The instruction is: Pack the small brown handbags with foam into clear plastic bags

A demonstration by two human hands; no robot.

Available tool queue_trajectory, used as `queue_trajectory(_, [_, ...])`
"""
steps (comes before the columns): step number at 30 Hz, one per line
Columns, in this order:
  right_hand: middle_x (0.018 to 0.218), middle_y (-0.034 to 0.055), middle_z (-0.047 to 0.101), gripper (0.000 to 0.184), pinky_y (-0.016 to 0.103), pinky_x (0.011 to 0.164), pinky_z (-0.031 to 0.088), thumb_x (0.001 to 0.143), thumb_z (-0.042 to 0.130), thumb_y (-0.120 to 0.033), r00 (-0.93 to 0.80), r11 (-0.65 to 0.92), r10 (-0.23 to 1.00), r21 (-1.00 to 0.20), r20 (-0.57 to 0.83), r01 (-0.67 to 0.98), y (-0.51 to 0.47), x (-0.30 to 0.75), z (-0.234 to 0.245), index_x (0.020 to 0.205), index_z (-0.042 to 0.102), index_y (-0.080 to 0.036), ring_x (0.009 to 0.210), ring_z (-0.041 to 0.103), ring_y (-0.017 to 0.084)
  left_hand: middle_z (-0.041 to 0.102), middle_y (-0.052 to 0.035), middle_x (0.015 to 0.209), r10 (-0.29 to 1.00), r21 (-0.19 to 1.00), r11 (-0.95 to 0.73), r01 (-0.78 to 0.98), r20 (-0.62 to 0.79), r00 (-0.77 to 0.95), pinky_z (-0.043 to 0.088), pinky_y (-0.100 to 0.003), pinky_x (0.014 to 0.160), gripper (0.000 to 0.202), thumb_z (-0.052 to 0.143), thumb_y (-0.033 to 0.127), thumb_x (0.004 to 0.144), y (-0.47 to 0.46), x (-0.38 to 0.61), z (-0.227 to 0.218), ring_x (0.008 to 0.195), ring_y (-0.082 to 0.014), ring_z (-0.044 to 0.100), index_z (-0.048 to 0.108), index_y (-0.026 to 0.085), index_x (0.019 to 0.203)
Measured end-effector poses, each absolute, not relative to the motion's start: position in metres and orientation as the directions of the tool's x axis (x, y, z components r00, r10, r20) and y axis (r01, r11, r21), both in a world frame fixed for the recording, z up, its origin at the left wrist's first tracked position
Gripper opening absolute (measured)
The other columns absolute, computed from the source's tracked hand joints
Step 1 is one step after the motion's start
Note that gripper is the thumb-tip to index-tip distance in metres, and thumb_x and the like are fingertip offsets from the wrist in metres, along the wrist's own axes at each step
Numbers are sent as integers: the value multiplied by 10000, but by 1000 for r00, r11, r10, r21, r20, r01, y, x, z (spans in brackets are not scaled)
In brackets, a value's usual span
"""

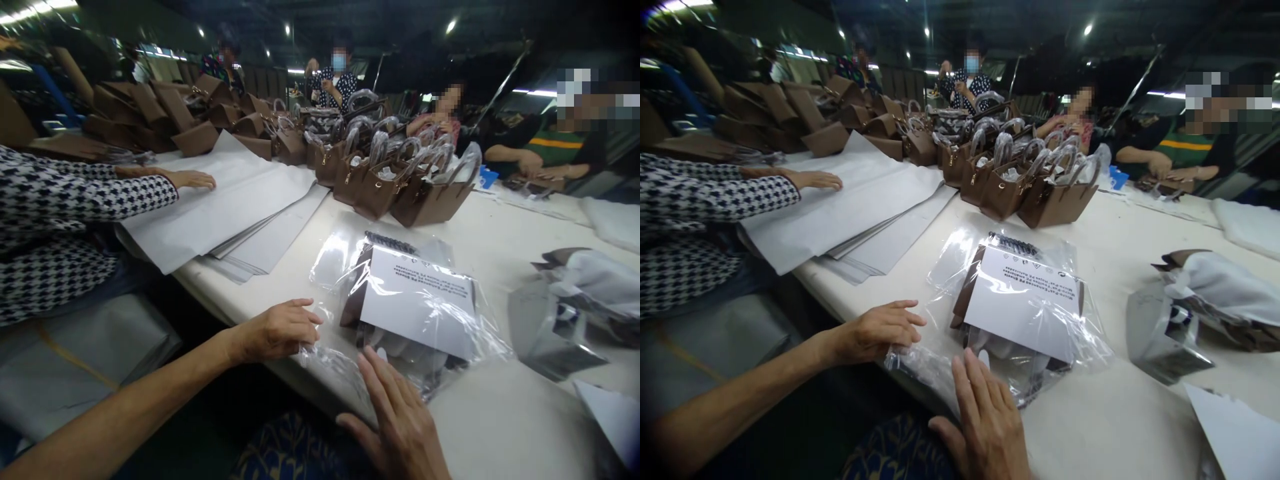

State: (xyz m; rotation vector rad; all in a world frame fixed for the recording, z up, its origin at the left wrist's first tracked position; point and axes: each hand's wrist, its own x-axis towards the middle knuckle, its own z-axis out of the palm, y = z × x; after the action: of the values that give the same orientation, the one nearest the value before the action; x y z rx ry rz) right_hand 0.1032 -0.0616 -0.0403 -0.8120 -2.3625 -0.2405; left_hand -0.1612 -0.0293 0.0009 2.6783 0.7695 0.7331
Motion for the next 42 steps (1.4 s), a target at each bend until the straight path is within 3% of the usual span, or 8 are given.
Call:
queue_trajectory(6, [1121, 101, 602, 374, 353, 856, 465, 797, 367, -26, -592, 790, 483, -31, 645, 612, -61, 100, -57, 1090, 577, -128, 1115, 509, 236, 500, -108, 1281, 538, 230, -841, 489, 275, 797, 222, -460, 1073, 371, 600, 325, 788, -21, -163, 3, 1282, -257, 321, 540, 199, 1132])
queue_trajectory(12, [1153, 111, 581, 473, 332, 871, 488, 808, 407, -37, -492, 797, 553, -254, 673, 549, -62, 107, -64, 1259, 456, -170, 1101, 521, 223, 418, -13, 1362, 472, 63, -875, 480, 326, 819, 128, -510, 1091, 146, 481, 209, 863, -4, -152, 7, 1328, -253, 207, 623, 242, 869])
queue_trajectory(17, [1012, 39, 656, 268, 198, 774, 502, 891, 399, -273, -279, 380, 920, -805, 277, 456, -64, 105, -47, 1069, 593, -222, 898, 630, 152, 621, -51, 1132, 406, 212, -914, 347, 415, 814, 243, -428, 1079, 148, 432, 188, 877, 28, -119, 9, 1180, -202, 469, 579, 177, 869])
queue_trajectory(21, [1028, 55, 643, 333, 225, 818, 481, 885, 382, -422, -162, -9, 985, -965, -54, 264, -62, 106, -43, 1003, 610, -210, 930, 611, 161, 681, -50, 850, 509, 335, -857, 393, 420, 752, 499, -246, 762, 180, 408, 227, 894, 43, -102, 9, 793, -137, 647, 575, 158, 899])
queue_trajectory(24, [1015, 62, 642, 372, 236, 841, 465, 873, 384, -467, -160, -106, 977, -972, -141, 210, -59, 107, -43, 995, 610, -197, 945, 599, 165, 667, -30, 844, 544, 378, -830, 410, 387, 745, 492, -265, 792, 170, 457, 271, 881, 42, -110, 19, 792, -135, 636, 559, 173, 974])
queue_trajectory(29, [1003, 48, 651, 366, 227, 855, 452, 876, 381, -453, -124, -64, 988, -978, -89, 198, -65, 104, -41, 1001, 620, -206, 950, 597, 160, 438, -167, 1281, 634, 410, -772, 486, 553, 540, 331, -485, 1016, 651, 713, 410, 657, 21, -137, 5, 1219, -292, 390, 424, 178, 1191])
queue_trajectory(35, [1046, 4, 646, 305, 150, 810, 458, 902, 368, -338, -166, 245, 967, -884, 193, 397, -73, 108, -51, 1075, 604, -250, 957, 607, 133, 347, -162, 1348, 628, 418, -743, 523, 705, 330, 388, -504, 966, 427, 590, 284, 793, -16, -133, -51, 1233, -317, 367, 469, 188, 1191])
queue_trajectory(42, [1146, 57, 591, 430, 295, 851, 494, 835, 509, -317, -301, 673, 706, -477, 641, 565, -79, 106, -62, 1252, 476, -213, 1022, 577, 214, 494, -108, 1247, 656, 522, -709, 475, 735, 172, 411, -490, 952, 181, 432, 121, 863, -31, -119, -51, 1221, -266, 406, 546, 187, 987])
